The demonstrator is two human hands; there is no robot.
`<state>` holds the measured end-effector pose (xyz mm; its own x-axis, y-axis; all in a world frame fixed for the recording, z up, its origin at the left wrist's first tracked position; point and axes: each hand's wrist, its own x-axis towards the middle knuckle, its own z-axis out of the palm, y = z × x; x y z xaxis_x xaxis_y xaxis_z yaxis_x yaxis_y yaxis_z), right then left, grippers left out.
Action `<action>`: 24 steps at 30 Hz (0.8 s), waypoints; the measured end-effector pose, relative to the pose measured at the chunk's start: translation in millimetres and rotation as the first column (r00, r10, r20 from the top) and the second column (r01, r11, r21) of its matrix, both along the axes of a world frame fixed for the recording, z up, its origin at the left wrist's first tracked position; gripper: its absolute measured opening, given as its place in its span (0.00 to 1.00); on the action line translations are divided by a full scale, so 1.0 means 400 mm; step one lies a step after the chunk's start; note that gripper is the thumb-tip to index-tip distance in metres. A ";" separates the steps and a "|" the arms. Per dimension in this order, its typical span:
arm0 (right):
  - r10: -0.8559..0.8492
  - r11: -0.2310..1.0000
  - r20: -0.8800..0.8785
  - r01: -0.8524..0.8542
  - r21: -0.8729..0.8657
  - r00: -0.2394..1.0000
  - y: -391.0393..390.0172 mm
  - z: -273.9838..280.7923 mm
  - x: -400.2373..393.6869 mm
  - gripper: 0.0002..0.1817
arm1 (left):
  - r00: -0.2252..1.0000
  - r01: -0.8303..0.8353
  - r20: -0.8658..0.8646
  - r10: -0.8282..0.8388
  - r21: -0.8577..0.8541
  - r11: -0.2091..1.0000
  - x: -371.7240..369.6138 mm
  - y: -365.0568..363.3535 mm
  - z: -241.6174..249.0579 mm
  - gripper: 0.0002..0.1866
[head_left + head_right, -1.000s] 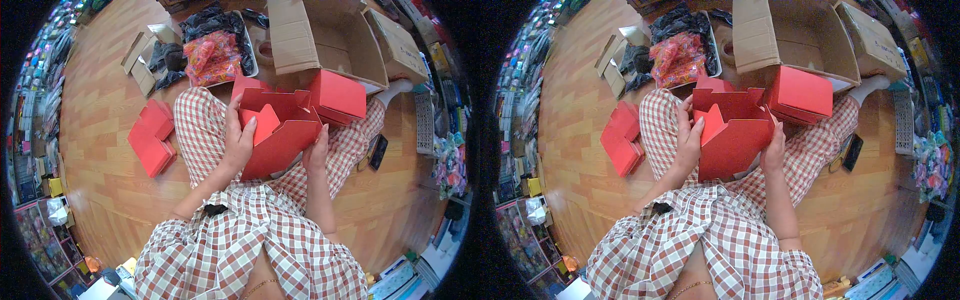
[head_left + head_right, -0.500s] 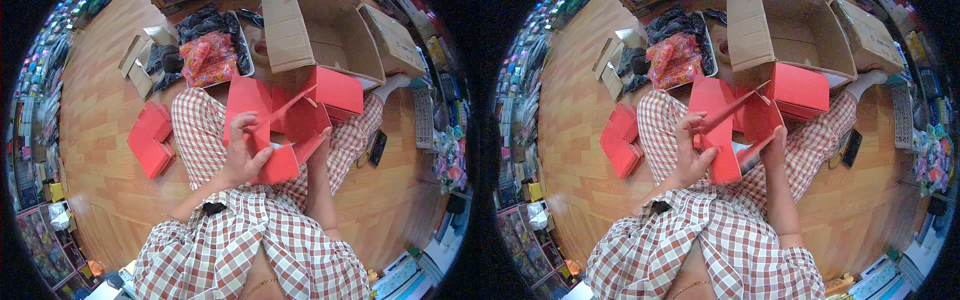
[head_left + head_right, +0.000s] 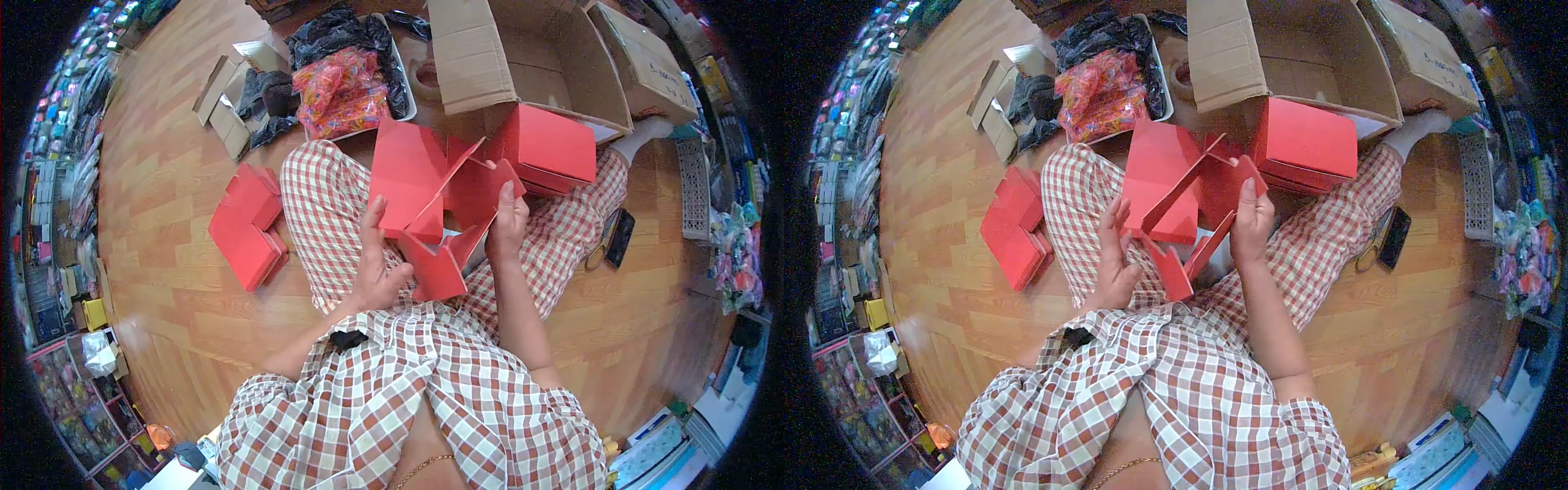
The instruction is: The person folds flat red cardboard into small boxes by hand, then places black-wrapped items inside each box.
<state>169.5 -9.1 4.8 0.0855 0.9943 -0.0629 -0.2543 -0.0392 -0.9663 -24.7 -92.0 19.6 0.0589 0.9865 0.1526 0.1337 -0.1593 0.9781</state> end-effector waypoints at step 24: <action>-0.072 0.979 0.480 -0.030 0.202 0.875 -0.105 0.024 -0.010 0.28 | 0.947 -0.112 -0.256 0.193 0.299 0.948 -0.021 0.211 0.081 0.18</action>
